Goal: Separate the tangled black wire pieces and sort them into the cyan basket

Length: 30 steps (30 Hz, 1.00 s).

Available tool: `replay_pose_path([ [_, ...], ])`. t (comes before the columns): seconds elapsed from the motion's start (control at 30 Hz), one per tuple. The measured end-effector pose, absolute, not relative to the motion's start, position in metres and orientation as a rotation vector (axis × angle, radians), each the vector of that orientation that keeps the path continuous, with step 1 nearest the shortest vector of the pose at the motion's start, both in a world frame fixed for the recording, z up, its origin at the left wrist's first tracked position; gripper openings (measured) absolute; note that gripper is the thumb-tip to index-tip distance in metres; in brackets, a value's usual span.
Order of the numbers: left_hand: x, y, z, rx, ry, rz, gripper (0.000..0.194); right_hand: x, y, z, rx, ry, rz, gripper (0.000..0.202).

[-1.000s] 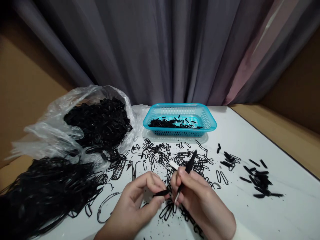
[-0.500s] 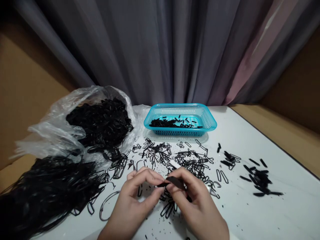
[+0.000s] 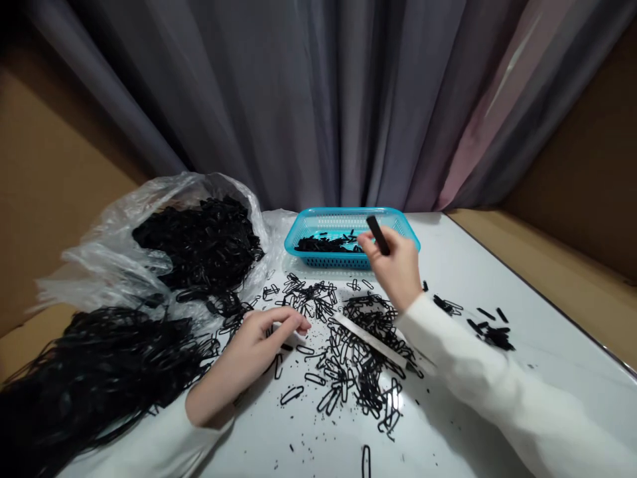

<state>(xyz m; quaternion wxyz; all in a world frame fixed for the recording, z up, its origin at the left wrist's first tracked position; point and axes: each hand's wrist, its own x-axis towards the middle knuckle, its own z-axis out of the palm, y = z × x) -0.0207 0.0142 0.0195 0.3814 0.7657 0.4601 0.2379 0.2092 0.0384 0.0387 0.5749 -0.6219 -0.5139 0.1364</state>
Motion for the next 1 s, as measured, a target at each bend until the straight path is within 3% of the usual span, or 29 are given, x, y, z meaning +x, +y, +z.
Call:
replay_pose_path([
  [0.2, -0.033, 0.027, 0.02, 2.268, 1.124, 0.329, 0.021, 0.224, 0.081, 0.039, -1.52, -1.245, 0.393, 0.028],
  [0.5, -0.037, 0.019, 0.025, 2.541, 1.197, 0.15, 0.023, 0.19, -0.001, 0.021, -1.428, -1.275, 0.736, 0.035],
  [0.73, -0.027, 0.013, 0.025, 2.372, 1.194, 0.417, 0.013, 0.183, -0.041, 0.006, -1.458, -1.096, 0.922, 0.033],
  [1.0, -0.014, -0.002, 0.025, 1.663, 1.002, 0.727, 0.01, 0.171, -0.067, 0.001, -1.304, -1.183, 0.852, 0.011],
])
